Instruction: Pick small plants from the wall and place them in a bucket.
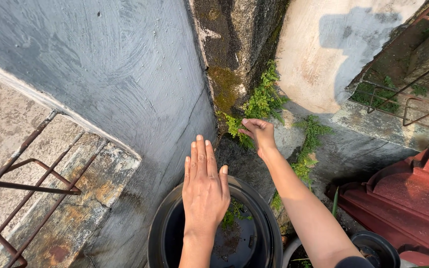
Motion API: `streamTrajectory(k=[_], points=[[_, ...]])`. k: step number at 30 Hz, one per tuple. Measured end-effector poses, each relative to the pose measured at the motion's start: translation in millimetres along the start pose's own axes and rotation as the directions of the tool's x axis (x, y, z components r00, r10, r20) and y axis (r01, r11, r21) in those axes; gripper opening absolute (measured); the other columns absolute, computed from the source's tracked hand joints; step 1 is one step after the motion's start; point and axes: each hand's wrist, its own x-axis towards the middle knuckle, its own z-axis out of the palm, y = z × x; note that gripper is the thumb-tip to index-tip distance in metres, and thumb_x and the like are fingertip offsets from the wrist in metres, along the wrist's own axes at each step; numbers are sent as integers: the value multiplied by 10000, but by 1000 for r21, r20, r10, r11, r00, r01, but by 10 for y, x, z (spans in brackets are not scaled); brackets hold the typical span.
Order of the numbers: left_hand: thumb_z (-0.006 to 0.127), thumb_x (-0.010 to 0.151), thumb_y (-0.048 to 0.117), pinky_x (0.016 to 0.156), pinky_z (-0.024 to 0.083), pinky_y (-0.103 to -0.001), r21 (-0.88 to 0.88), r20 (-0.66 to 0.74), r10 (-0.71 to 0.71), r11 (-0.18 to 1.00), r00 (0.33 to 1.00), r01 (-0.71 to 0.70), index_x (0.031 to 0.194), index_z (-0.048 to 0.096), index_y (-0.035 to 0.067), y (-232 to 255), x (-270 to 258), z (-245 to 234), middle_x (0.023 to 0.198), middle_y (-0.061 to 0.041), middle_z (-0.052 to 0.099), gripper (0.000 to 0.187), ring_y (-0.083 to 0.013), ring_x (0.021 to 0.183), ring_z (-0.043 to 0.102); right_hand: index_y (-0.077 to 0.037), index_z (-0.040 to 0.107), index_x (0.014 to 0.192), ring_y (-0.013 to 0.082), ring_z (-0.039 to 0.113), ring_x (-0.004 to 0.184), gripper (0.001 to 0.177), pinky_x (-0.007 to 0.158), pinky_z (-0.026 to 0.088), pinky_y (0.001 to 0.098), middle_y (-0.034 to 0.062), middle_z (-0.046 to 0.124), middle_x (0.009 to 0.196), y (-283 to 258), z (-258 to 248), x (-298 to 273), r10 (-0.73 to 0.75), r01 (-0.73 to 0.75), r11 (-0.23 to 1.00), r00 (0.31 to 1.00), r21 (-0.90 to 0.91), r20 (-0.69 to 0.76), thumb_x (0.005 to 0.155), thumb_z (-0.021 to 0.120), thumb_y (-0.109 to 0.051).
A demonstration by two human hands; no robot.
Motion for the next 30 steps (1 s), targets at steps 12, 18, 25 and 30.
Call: streamTrajectory(k=[12, 18, 25, 30], points=[[435, 1041, 296, 1214, 242, -485, -17, -13, 5, 1000, 1000, -5, 1532, 327, -88, 15, 0, -20, 1660, -232, 238, 633, -370, 1527, 261, 10, 790, 1056, 171, 772, 891, 189, 802, 632, 323, 122, 814, 980, -711, 10, -1455, 135, 80, 910, 869, -406, 475, 886, 762, -69], [434, 1040, 295, 1214, 243, -484, -18, -8, 3, 1000, 1000, -3, 1533, 320, -90, 7, -6, -40, 1660, -231, 238, 636, -369, 1529, 257, -90, 797, 1122, 116, 735, 939, 250, 784, 613, 298, 30, 799, 1098, -870, -54, -1428, 13, 342, 774, 833, -534, 553, 888, 765, -172], [407, 1047, 301, 1207, 240, -480, 7, 10, 1, 1000, 1000, -1, 1539, 312, -82, 17, -22, 3, 1657, -231, 232, 631, -365, 1524, 253, -82, 795, 1052, 138, 771, 836, 304, 767, 618, 293, 74, 808, 931, -653, -67, -295, -285, 341, 604, 936, -720, 205, 896, 792, -343], [405, 1047, 305, 1210, 242, -478, 17, 11, 1, 1000, 1000, -1, 1540, 311, -77, 13, -9, 12, 1657, -229, 235, 631, -360, 1527, 253, -41, 803, 879, 189, 714, 624, 332, 616, 542, 326, 115, 757, 741, -755, 318, -300, -221, 183, 454, 971, -872, 89, 874, 843, -371]])
